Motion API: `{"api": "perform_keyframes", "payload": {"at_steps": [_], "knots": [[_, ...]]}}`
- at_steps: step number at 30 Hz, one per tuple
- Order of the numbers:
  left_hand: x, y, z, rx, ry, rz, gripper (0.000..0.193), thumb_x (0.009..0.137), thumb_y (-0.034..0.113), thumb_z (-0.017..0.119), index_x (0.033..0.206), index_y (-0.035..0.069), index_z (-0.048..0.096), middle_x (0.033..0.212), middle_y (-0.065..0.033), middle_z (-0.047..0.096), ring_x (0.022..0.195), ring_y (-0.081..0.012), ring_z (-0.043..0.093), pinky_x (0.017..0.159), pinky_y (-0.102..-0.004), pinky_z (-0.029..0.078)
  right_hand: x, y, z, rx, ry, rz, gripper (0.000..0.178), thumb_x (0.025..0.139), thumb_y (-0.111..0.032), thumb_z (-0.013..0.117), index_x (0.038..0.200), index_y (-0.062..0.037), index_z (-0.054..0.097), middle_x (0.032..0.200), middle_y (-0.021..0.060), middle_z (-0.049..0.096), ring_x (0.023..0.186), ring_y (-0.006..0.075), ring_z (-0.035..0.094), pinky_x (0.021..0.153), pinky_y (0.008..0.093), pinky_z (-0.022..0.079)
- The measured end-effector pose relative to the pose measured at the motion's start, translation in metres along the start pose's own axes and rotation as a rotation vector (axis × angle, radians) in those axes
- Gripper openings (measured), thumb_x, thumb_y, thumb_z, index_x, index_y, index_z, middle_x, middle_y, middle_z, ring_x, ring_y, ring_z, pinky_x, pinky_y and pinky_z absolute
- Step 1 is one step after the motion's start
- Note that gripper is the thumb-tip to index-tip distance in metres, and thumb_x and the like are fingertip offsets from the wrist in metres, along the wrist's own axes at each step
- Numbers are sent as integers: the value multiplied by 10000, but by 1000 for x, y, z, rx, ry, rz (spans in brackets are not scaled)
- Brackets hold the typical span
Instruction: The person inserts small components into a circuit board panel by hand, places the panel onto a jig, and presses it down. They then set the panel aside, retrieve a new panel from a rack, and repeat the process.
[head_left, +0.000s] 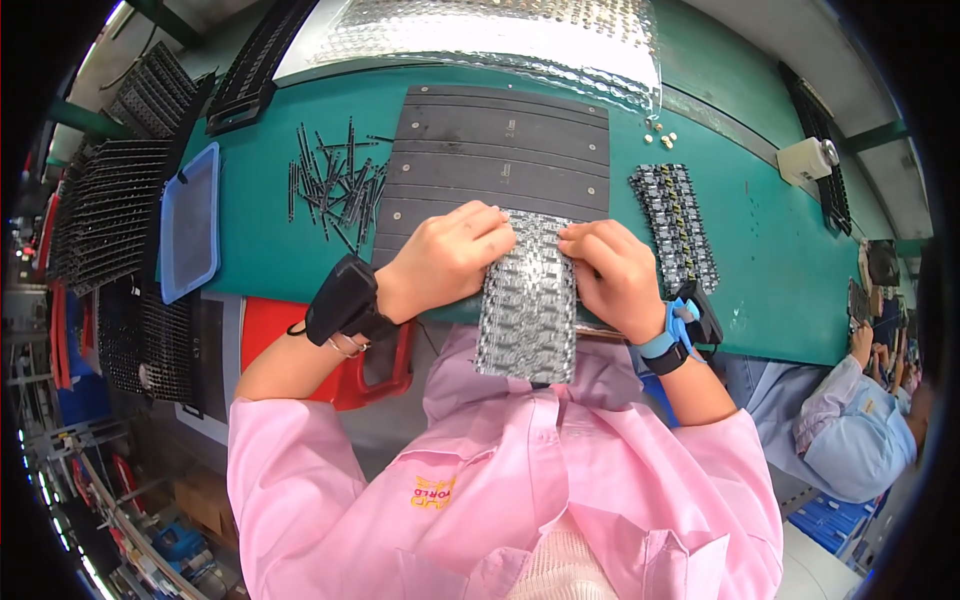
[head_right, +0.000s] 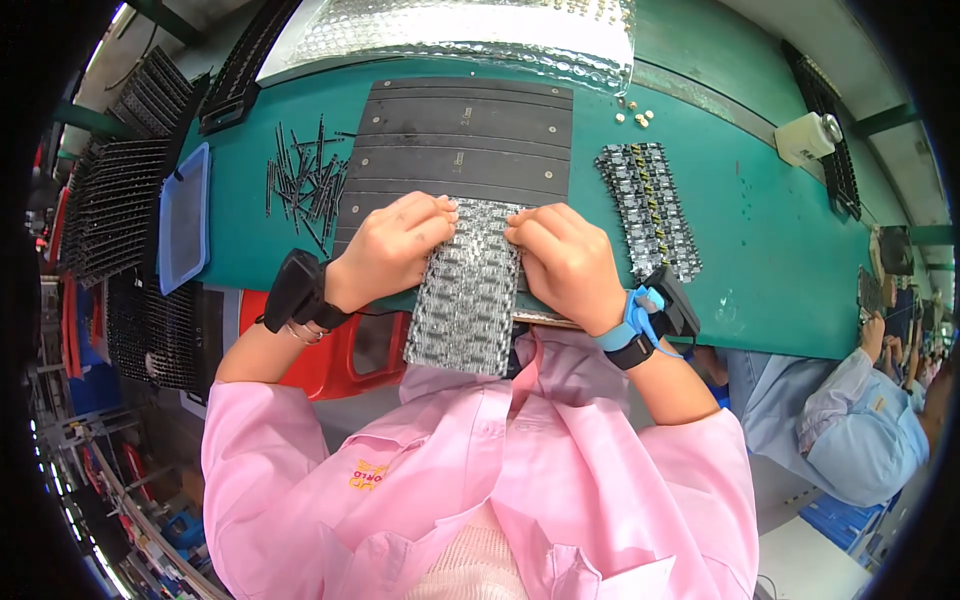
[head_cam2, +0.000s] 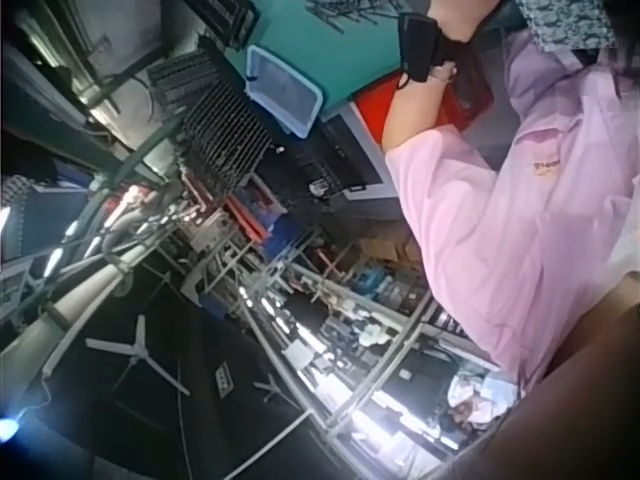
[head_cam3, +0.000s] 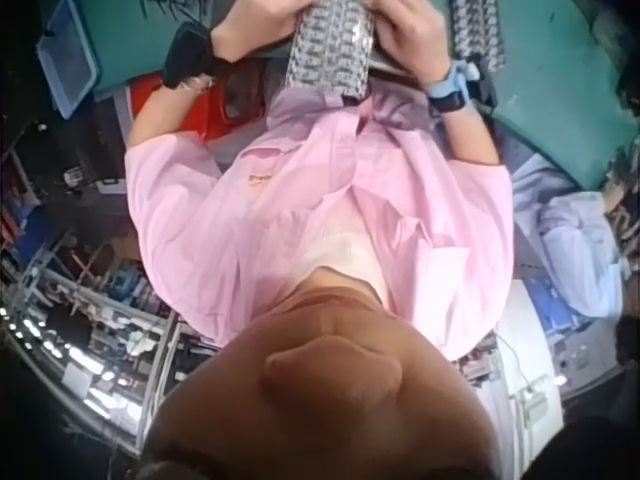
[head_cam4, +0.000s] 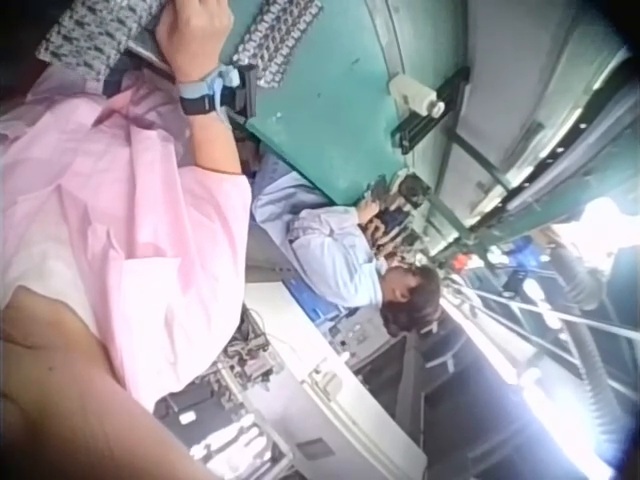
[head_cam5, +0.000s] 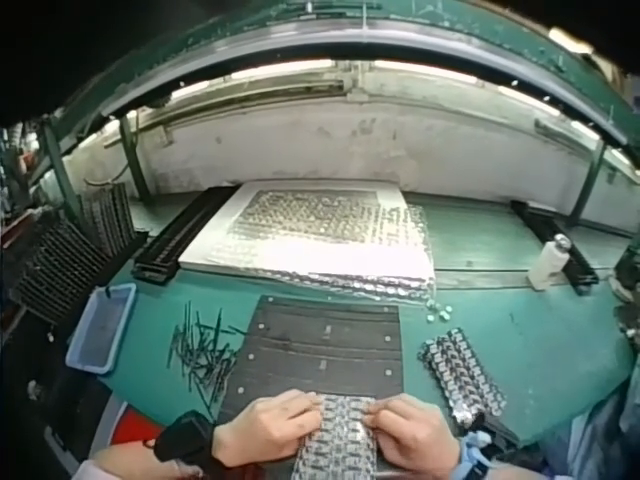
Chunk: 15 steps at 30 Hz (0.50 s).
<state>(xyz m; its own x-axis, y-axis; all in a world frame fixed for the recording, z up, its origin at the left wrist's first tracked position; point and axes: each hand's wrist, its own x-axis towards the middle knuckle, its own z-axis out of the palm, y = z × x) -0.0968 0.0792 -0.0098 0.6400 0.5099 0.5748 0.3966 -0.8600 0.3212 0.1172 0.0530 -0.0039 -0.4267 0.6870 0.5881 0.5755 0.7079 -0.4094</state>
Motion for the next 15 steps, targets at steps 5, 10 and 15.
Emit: {"api": "perform_keyframes", "payload": {"at_steps": [5,10,15], "knots": [[32,-13,-16,-156,-59,-214,147,626,-48,600,745,-2,527,751,-125,560,702,-252,585,583,-269,474,25,10,-4,123,-39,350,97,679,-7,616,716,-5,526,640,85,558,574,198,556,516,269,435],[52,-37,-8,-388,-128,-548,162,678,22,629,738,-25,486,646,-101,540,604,-217,574,552,-297,447,37,38,1,380,-131,624,168,747,-54,630,713,-18,469,605,7,526,531,49,482,484,207,405],[57,-64,-1,-588,-290,-713,195,700,41,654,748,-26,477,668,-90,563,607,-154,581,522,-254,458,45,46,4,438,-203,715,206,761,-74,624,719,-21,429,597,-23,498,533,40,478,483,191,404]]}}
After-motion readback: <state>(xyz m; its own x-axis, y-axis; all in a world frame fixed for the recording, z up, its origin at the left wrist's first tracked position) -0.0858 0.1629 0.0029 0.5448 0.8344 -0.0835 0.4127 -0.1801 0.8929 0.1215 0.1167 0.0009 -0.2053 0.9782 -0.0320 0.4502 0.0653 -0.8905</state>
